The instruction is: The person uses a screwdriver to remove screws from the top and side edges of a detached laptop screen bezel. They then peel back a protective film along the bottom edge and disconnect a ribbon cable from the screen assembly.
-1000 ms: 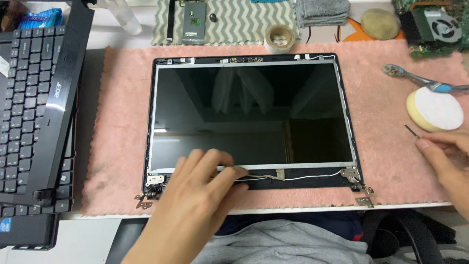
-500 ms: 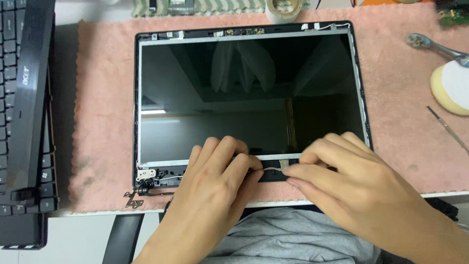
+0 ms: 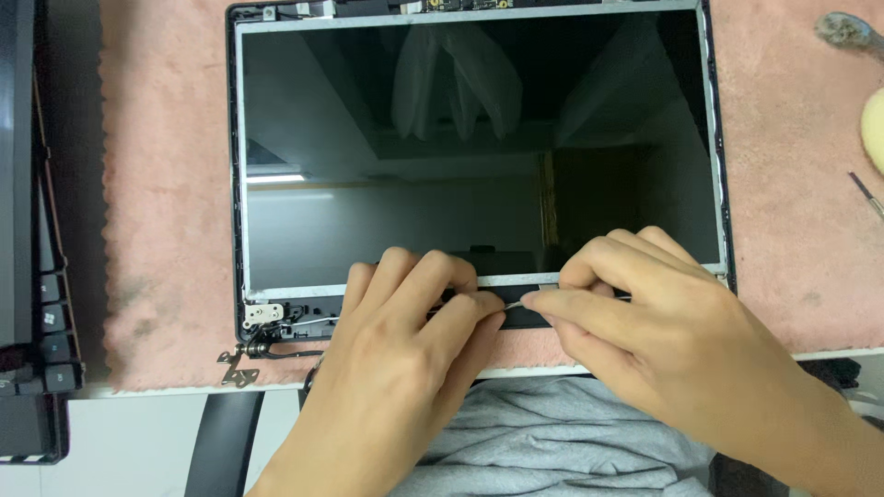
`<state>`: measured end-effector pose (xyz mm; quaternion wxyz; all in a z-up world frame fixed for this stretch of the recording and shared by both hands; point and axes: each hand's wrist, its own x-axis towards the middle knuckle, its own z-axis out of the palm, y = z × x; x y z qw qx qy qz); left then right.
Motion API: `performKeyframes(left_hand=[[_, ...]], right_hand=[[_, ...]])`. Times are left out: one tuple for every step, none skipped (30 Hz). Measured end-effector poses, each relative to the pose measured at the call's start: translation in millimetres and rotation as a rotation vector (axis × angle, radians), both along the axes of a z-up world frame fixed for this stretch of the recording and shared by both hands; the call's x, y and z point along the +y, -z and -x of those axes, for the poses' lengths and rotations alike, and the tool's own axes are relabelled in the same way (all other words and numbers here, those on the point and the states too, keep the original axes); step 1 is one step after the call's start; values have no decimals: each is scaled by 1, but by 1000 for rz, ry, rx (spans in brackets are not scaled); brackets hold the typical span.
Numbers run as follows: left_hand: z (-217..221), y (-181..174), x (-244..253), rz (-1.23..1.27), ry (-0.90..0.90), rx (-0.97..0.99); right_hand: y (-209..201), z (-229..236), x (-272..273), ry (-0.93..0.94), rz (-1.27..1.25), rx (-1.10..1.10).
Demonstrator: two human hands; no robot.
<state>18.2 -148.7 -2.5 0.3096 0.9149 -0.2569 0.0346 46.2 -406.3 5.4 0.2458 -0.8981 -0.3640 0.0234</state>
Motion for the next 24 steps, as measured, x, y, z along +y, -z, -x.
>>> performKeyframes(left_hand=[[1, 0, 1, 0, 1, 1], [2, 0, 2, -1, 7, -9], [3, 0, 3, -4, 12, -21], [5, 0, 4, -4, 11, -20], [6, -1, 4, -26, 0, -18], [8, -2, 5, -48, -11, -15], [9, 0, 6, -47, -12, -14], [10, 1, 7, -59, -3, -30], [11, 3, 8, -69, 6, -44], [12, 1, 8, -67, 3, -41], [13, 0, 9, -72, 21, -33], [14, -1, 9, -76, 38, -25], [14, -1, 9, -75, 35, -23], [14, 0, 9, -100, 58, -65], [15, 1, 9, -126, 81, -107], [16, 2, 7, -125, 77, -105], [17, 4, 6, -134, 63, -130], [18, 6, 4, -144, 49, -155], [19, 6, 4, -143, 45, -152], [19, 6, 5, -153, 46, -145], [20, 7, 5, -162, 49, -139], [21, 7, 4, -160, 46, -138], [21, 7, 3, -153, 37, -154], [22, 7, 2, -146, 27, -170]], right_hand=[[0, 1, 0, 1, 0, 1], [-1, 3, 0, 5, 18, -13], [-2, 4, 0, 8, 35, -29], [0, 4, 1, 7, 34, -28], [1, 5, 1, 31, 46, -18], [3, 5, 1, 54, 57, -9], [3, 6, 3, 53, 58, -7], [4, 6, 4, 70, 24, 6], [4, 6, 6, 86, -8, 21], [3, 7, 7, 83, -7, 23], [2, 9, 8, 106, -15, 22], [1, 10, 9, 129, -24, 21], [2, 12, 7, 126, -22, 23], [2, 14, 6, 108, 5, 32], [2, 16, 4, 89, 32, 40], [5, 19, 1, 86, 33, 42], [8, 21, -2, 52, 98, -31], [11, 23, -5, 19, 163, -104], [13, 27, -7, 14, 164, -102], [15, 30, -8, 40, 225, -112], [16, 34, -10, 67, 286, -125], [16, 36, -10, 63, 288, -124], [16, 38, -10, 65, 308, -147], [16, 40, -9, 66, 329, -171]])
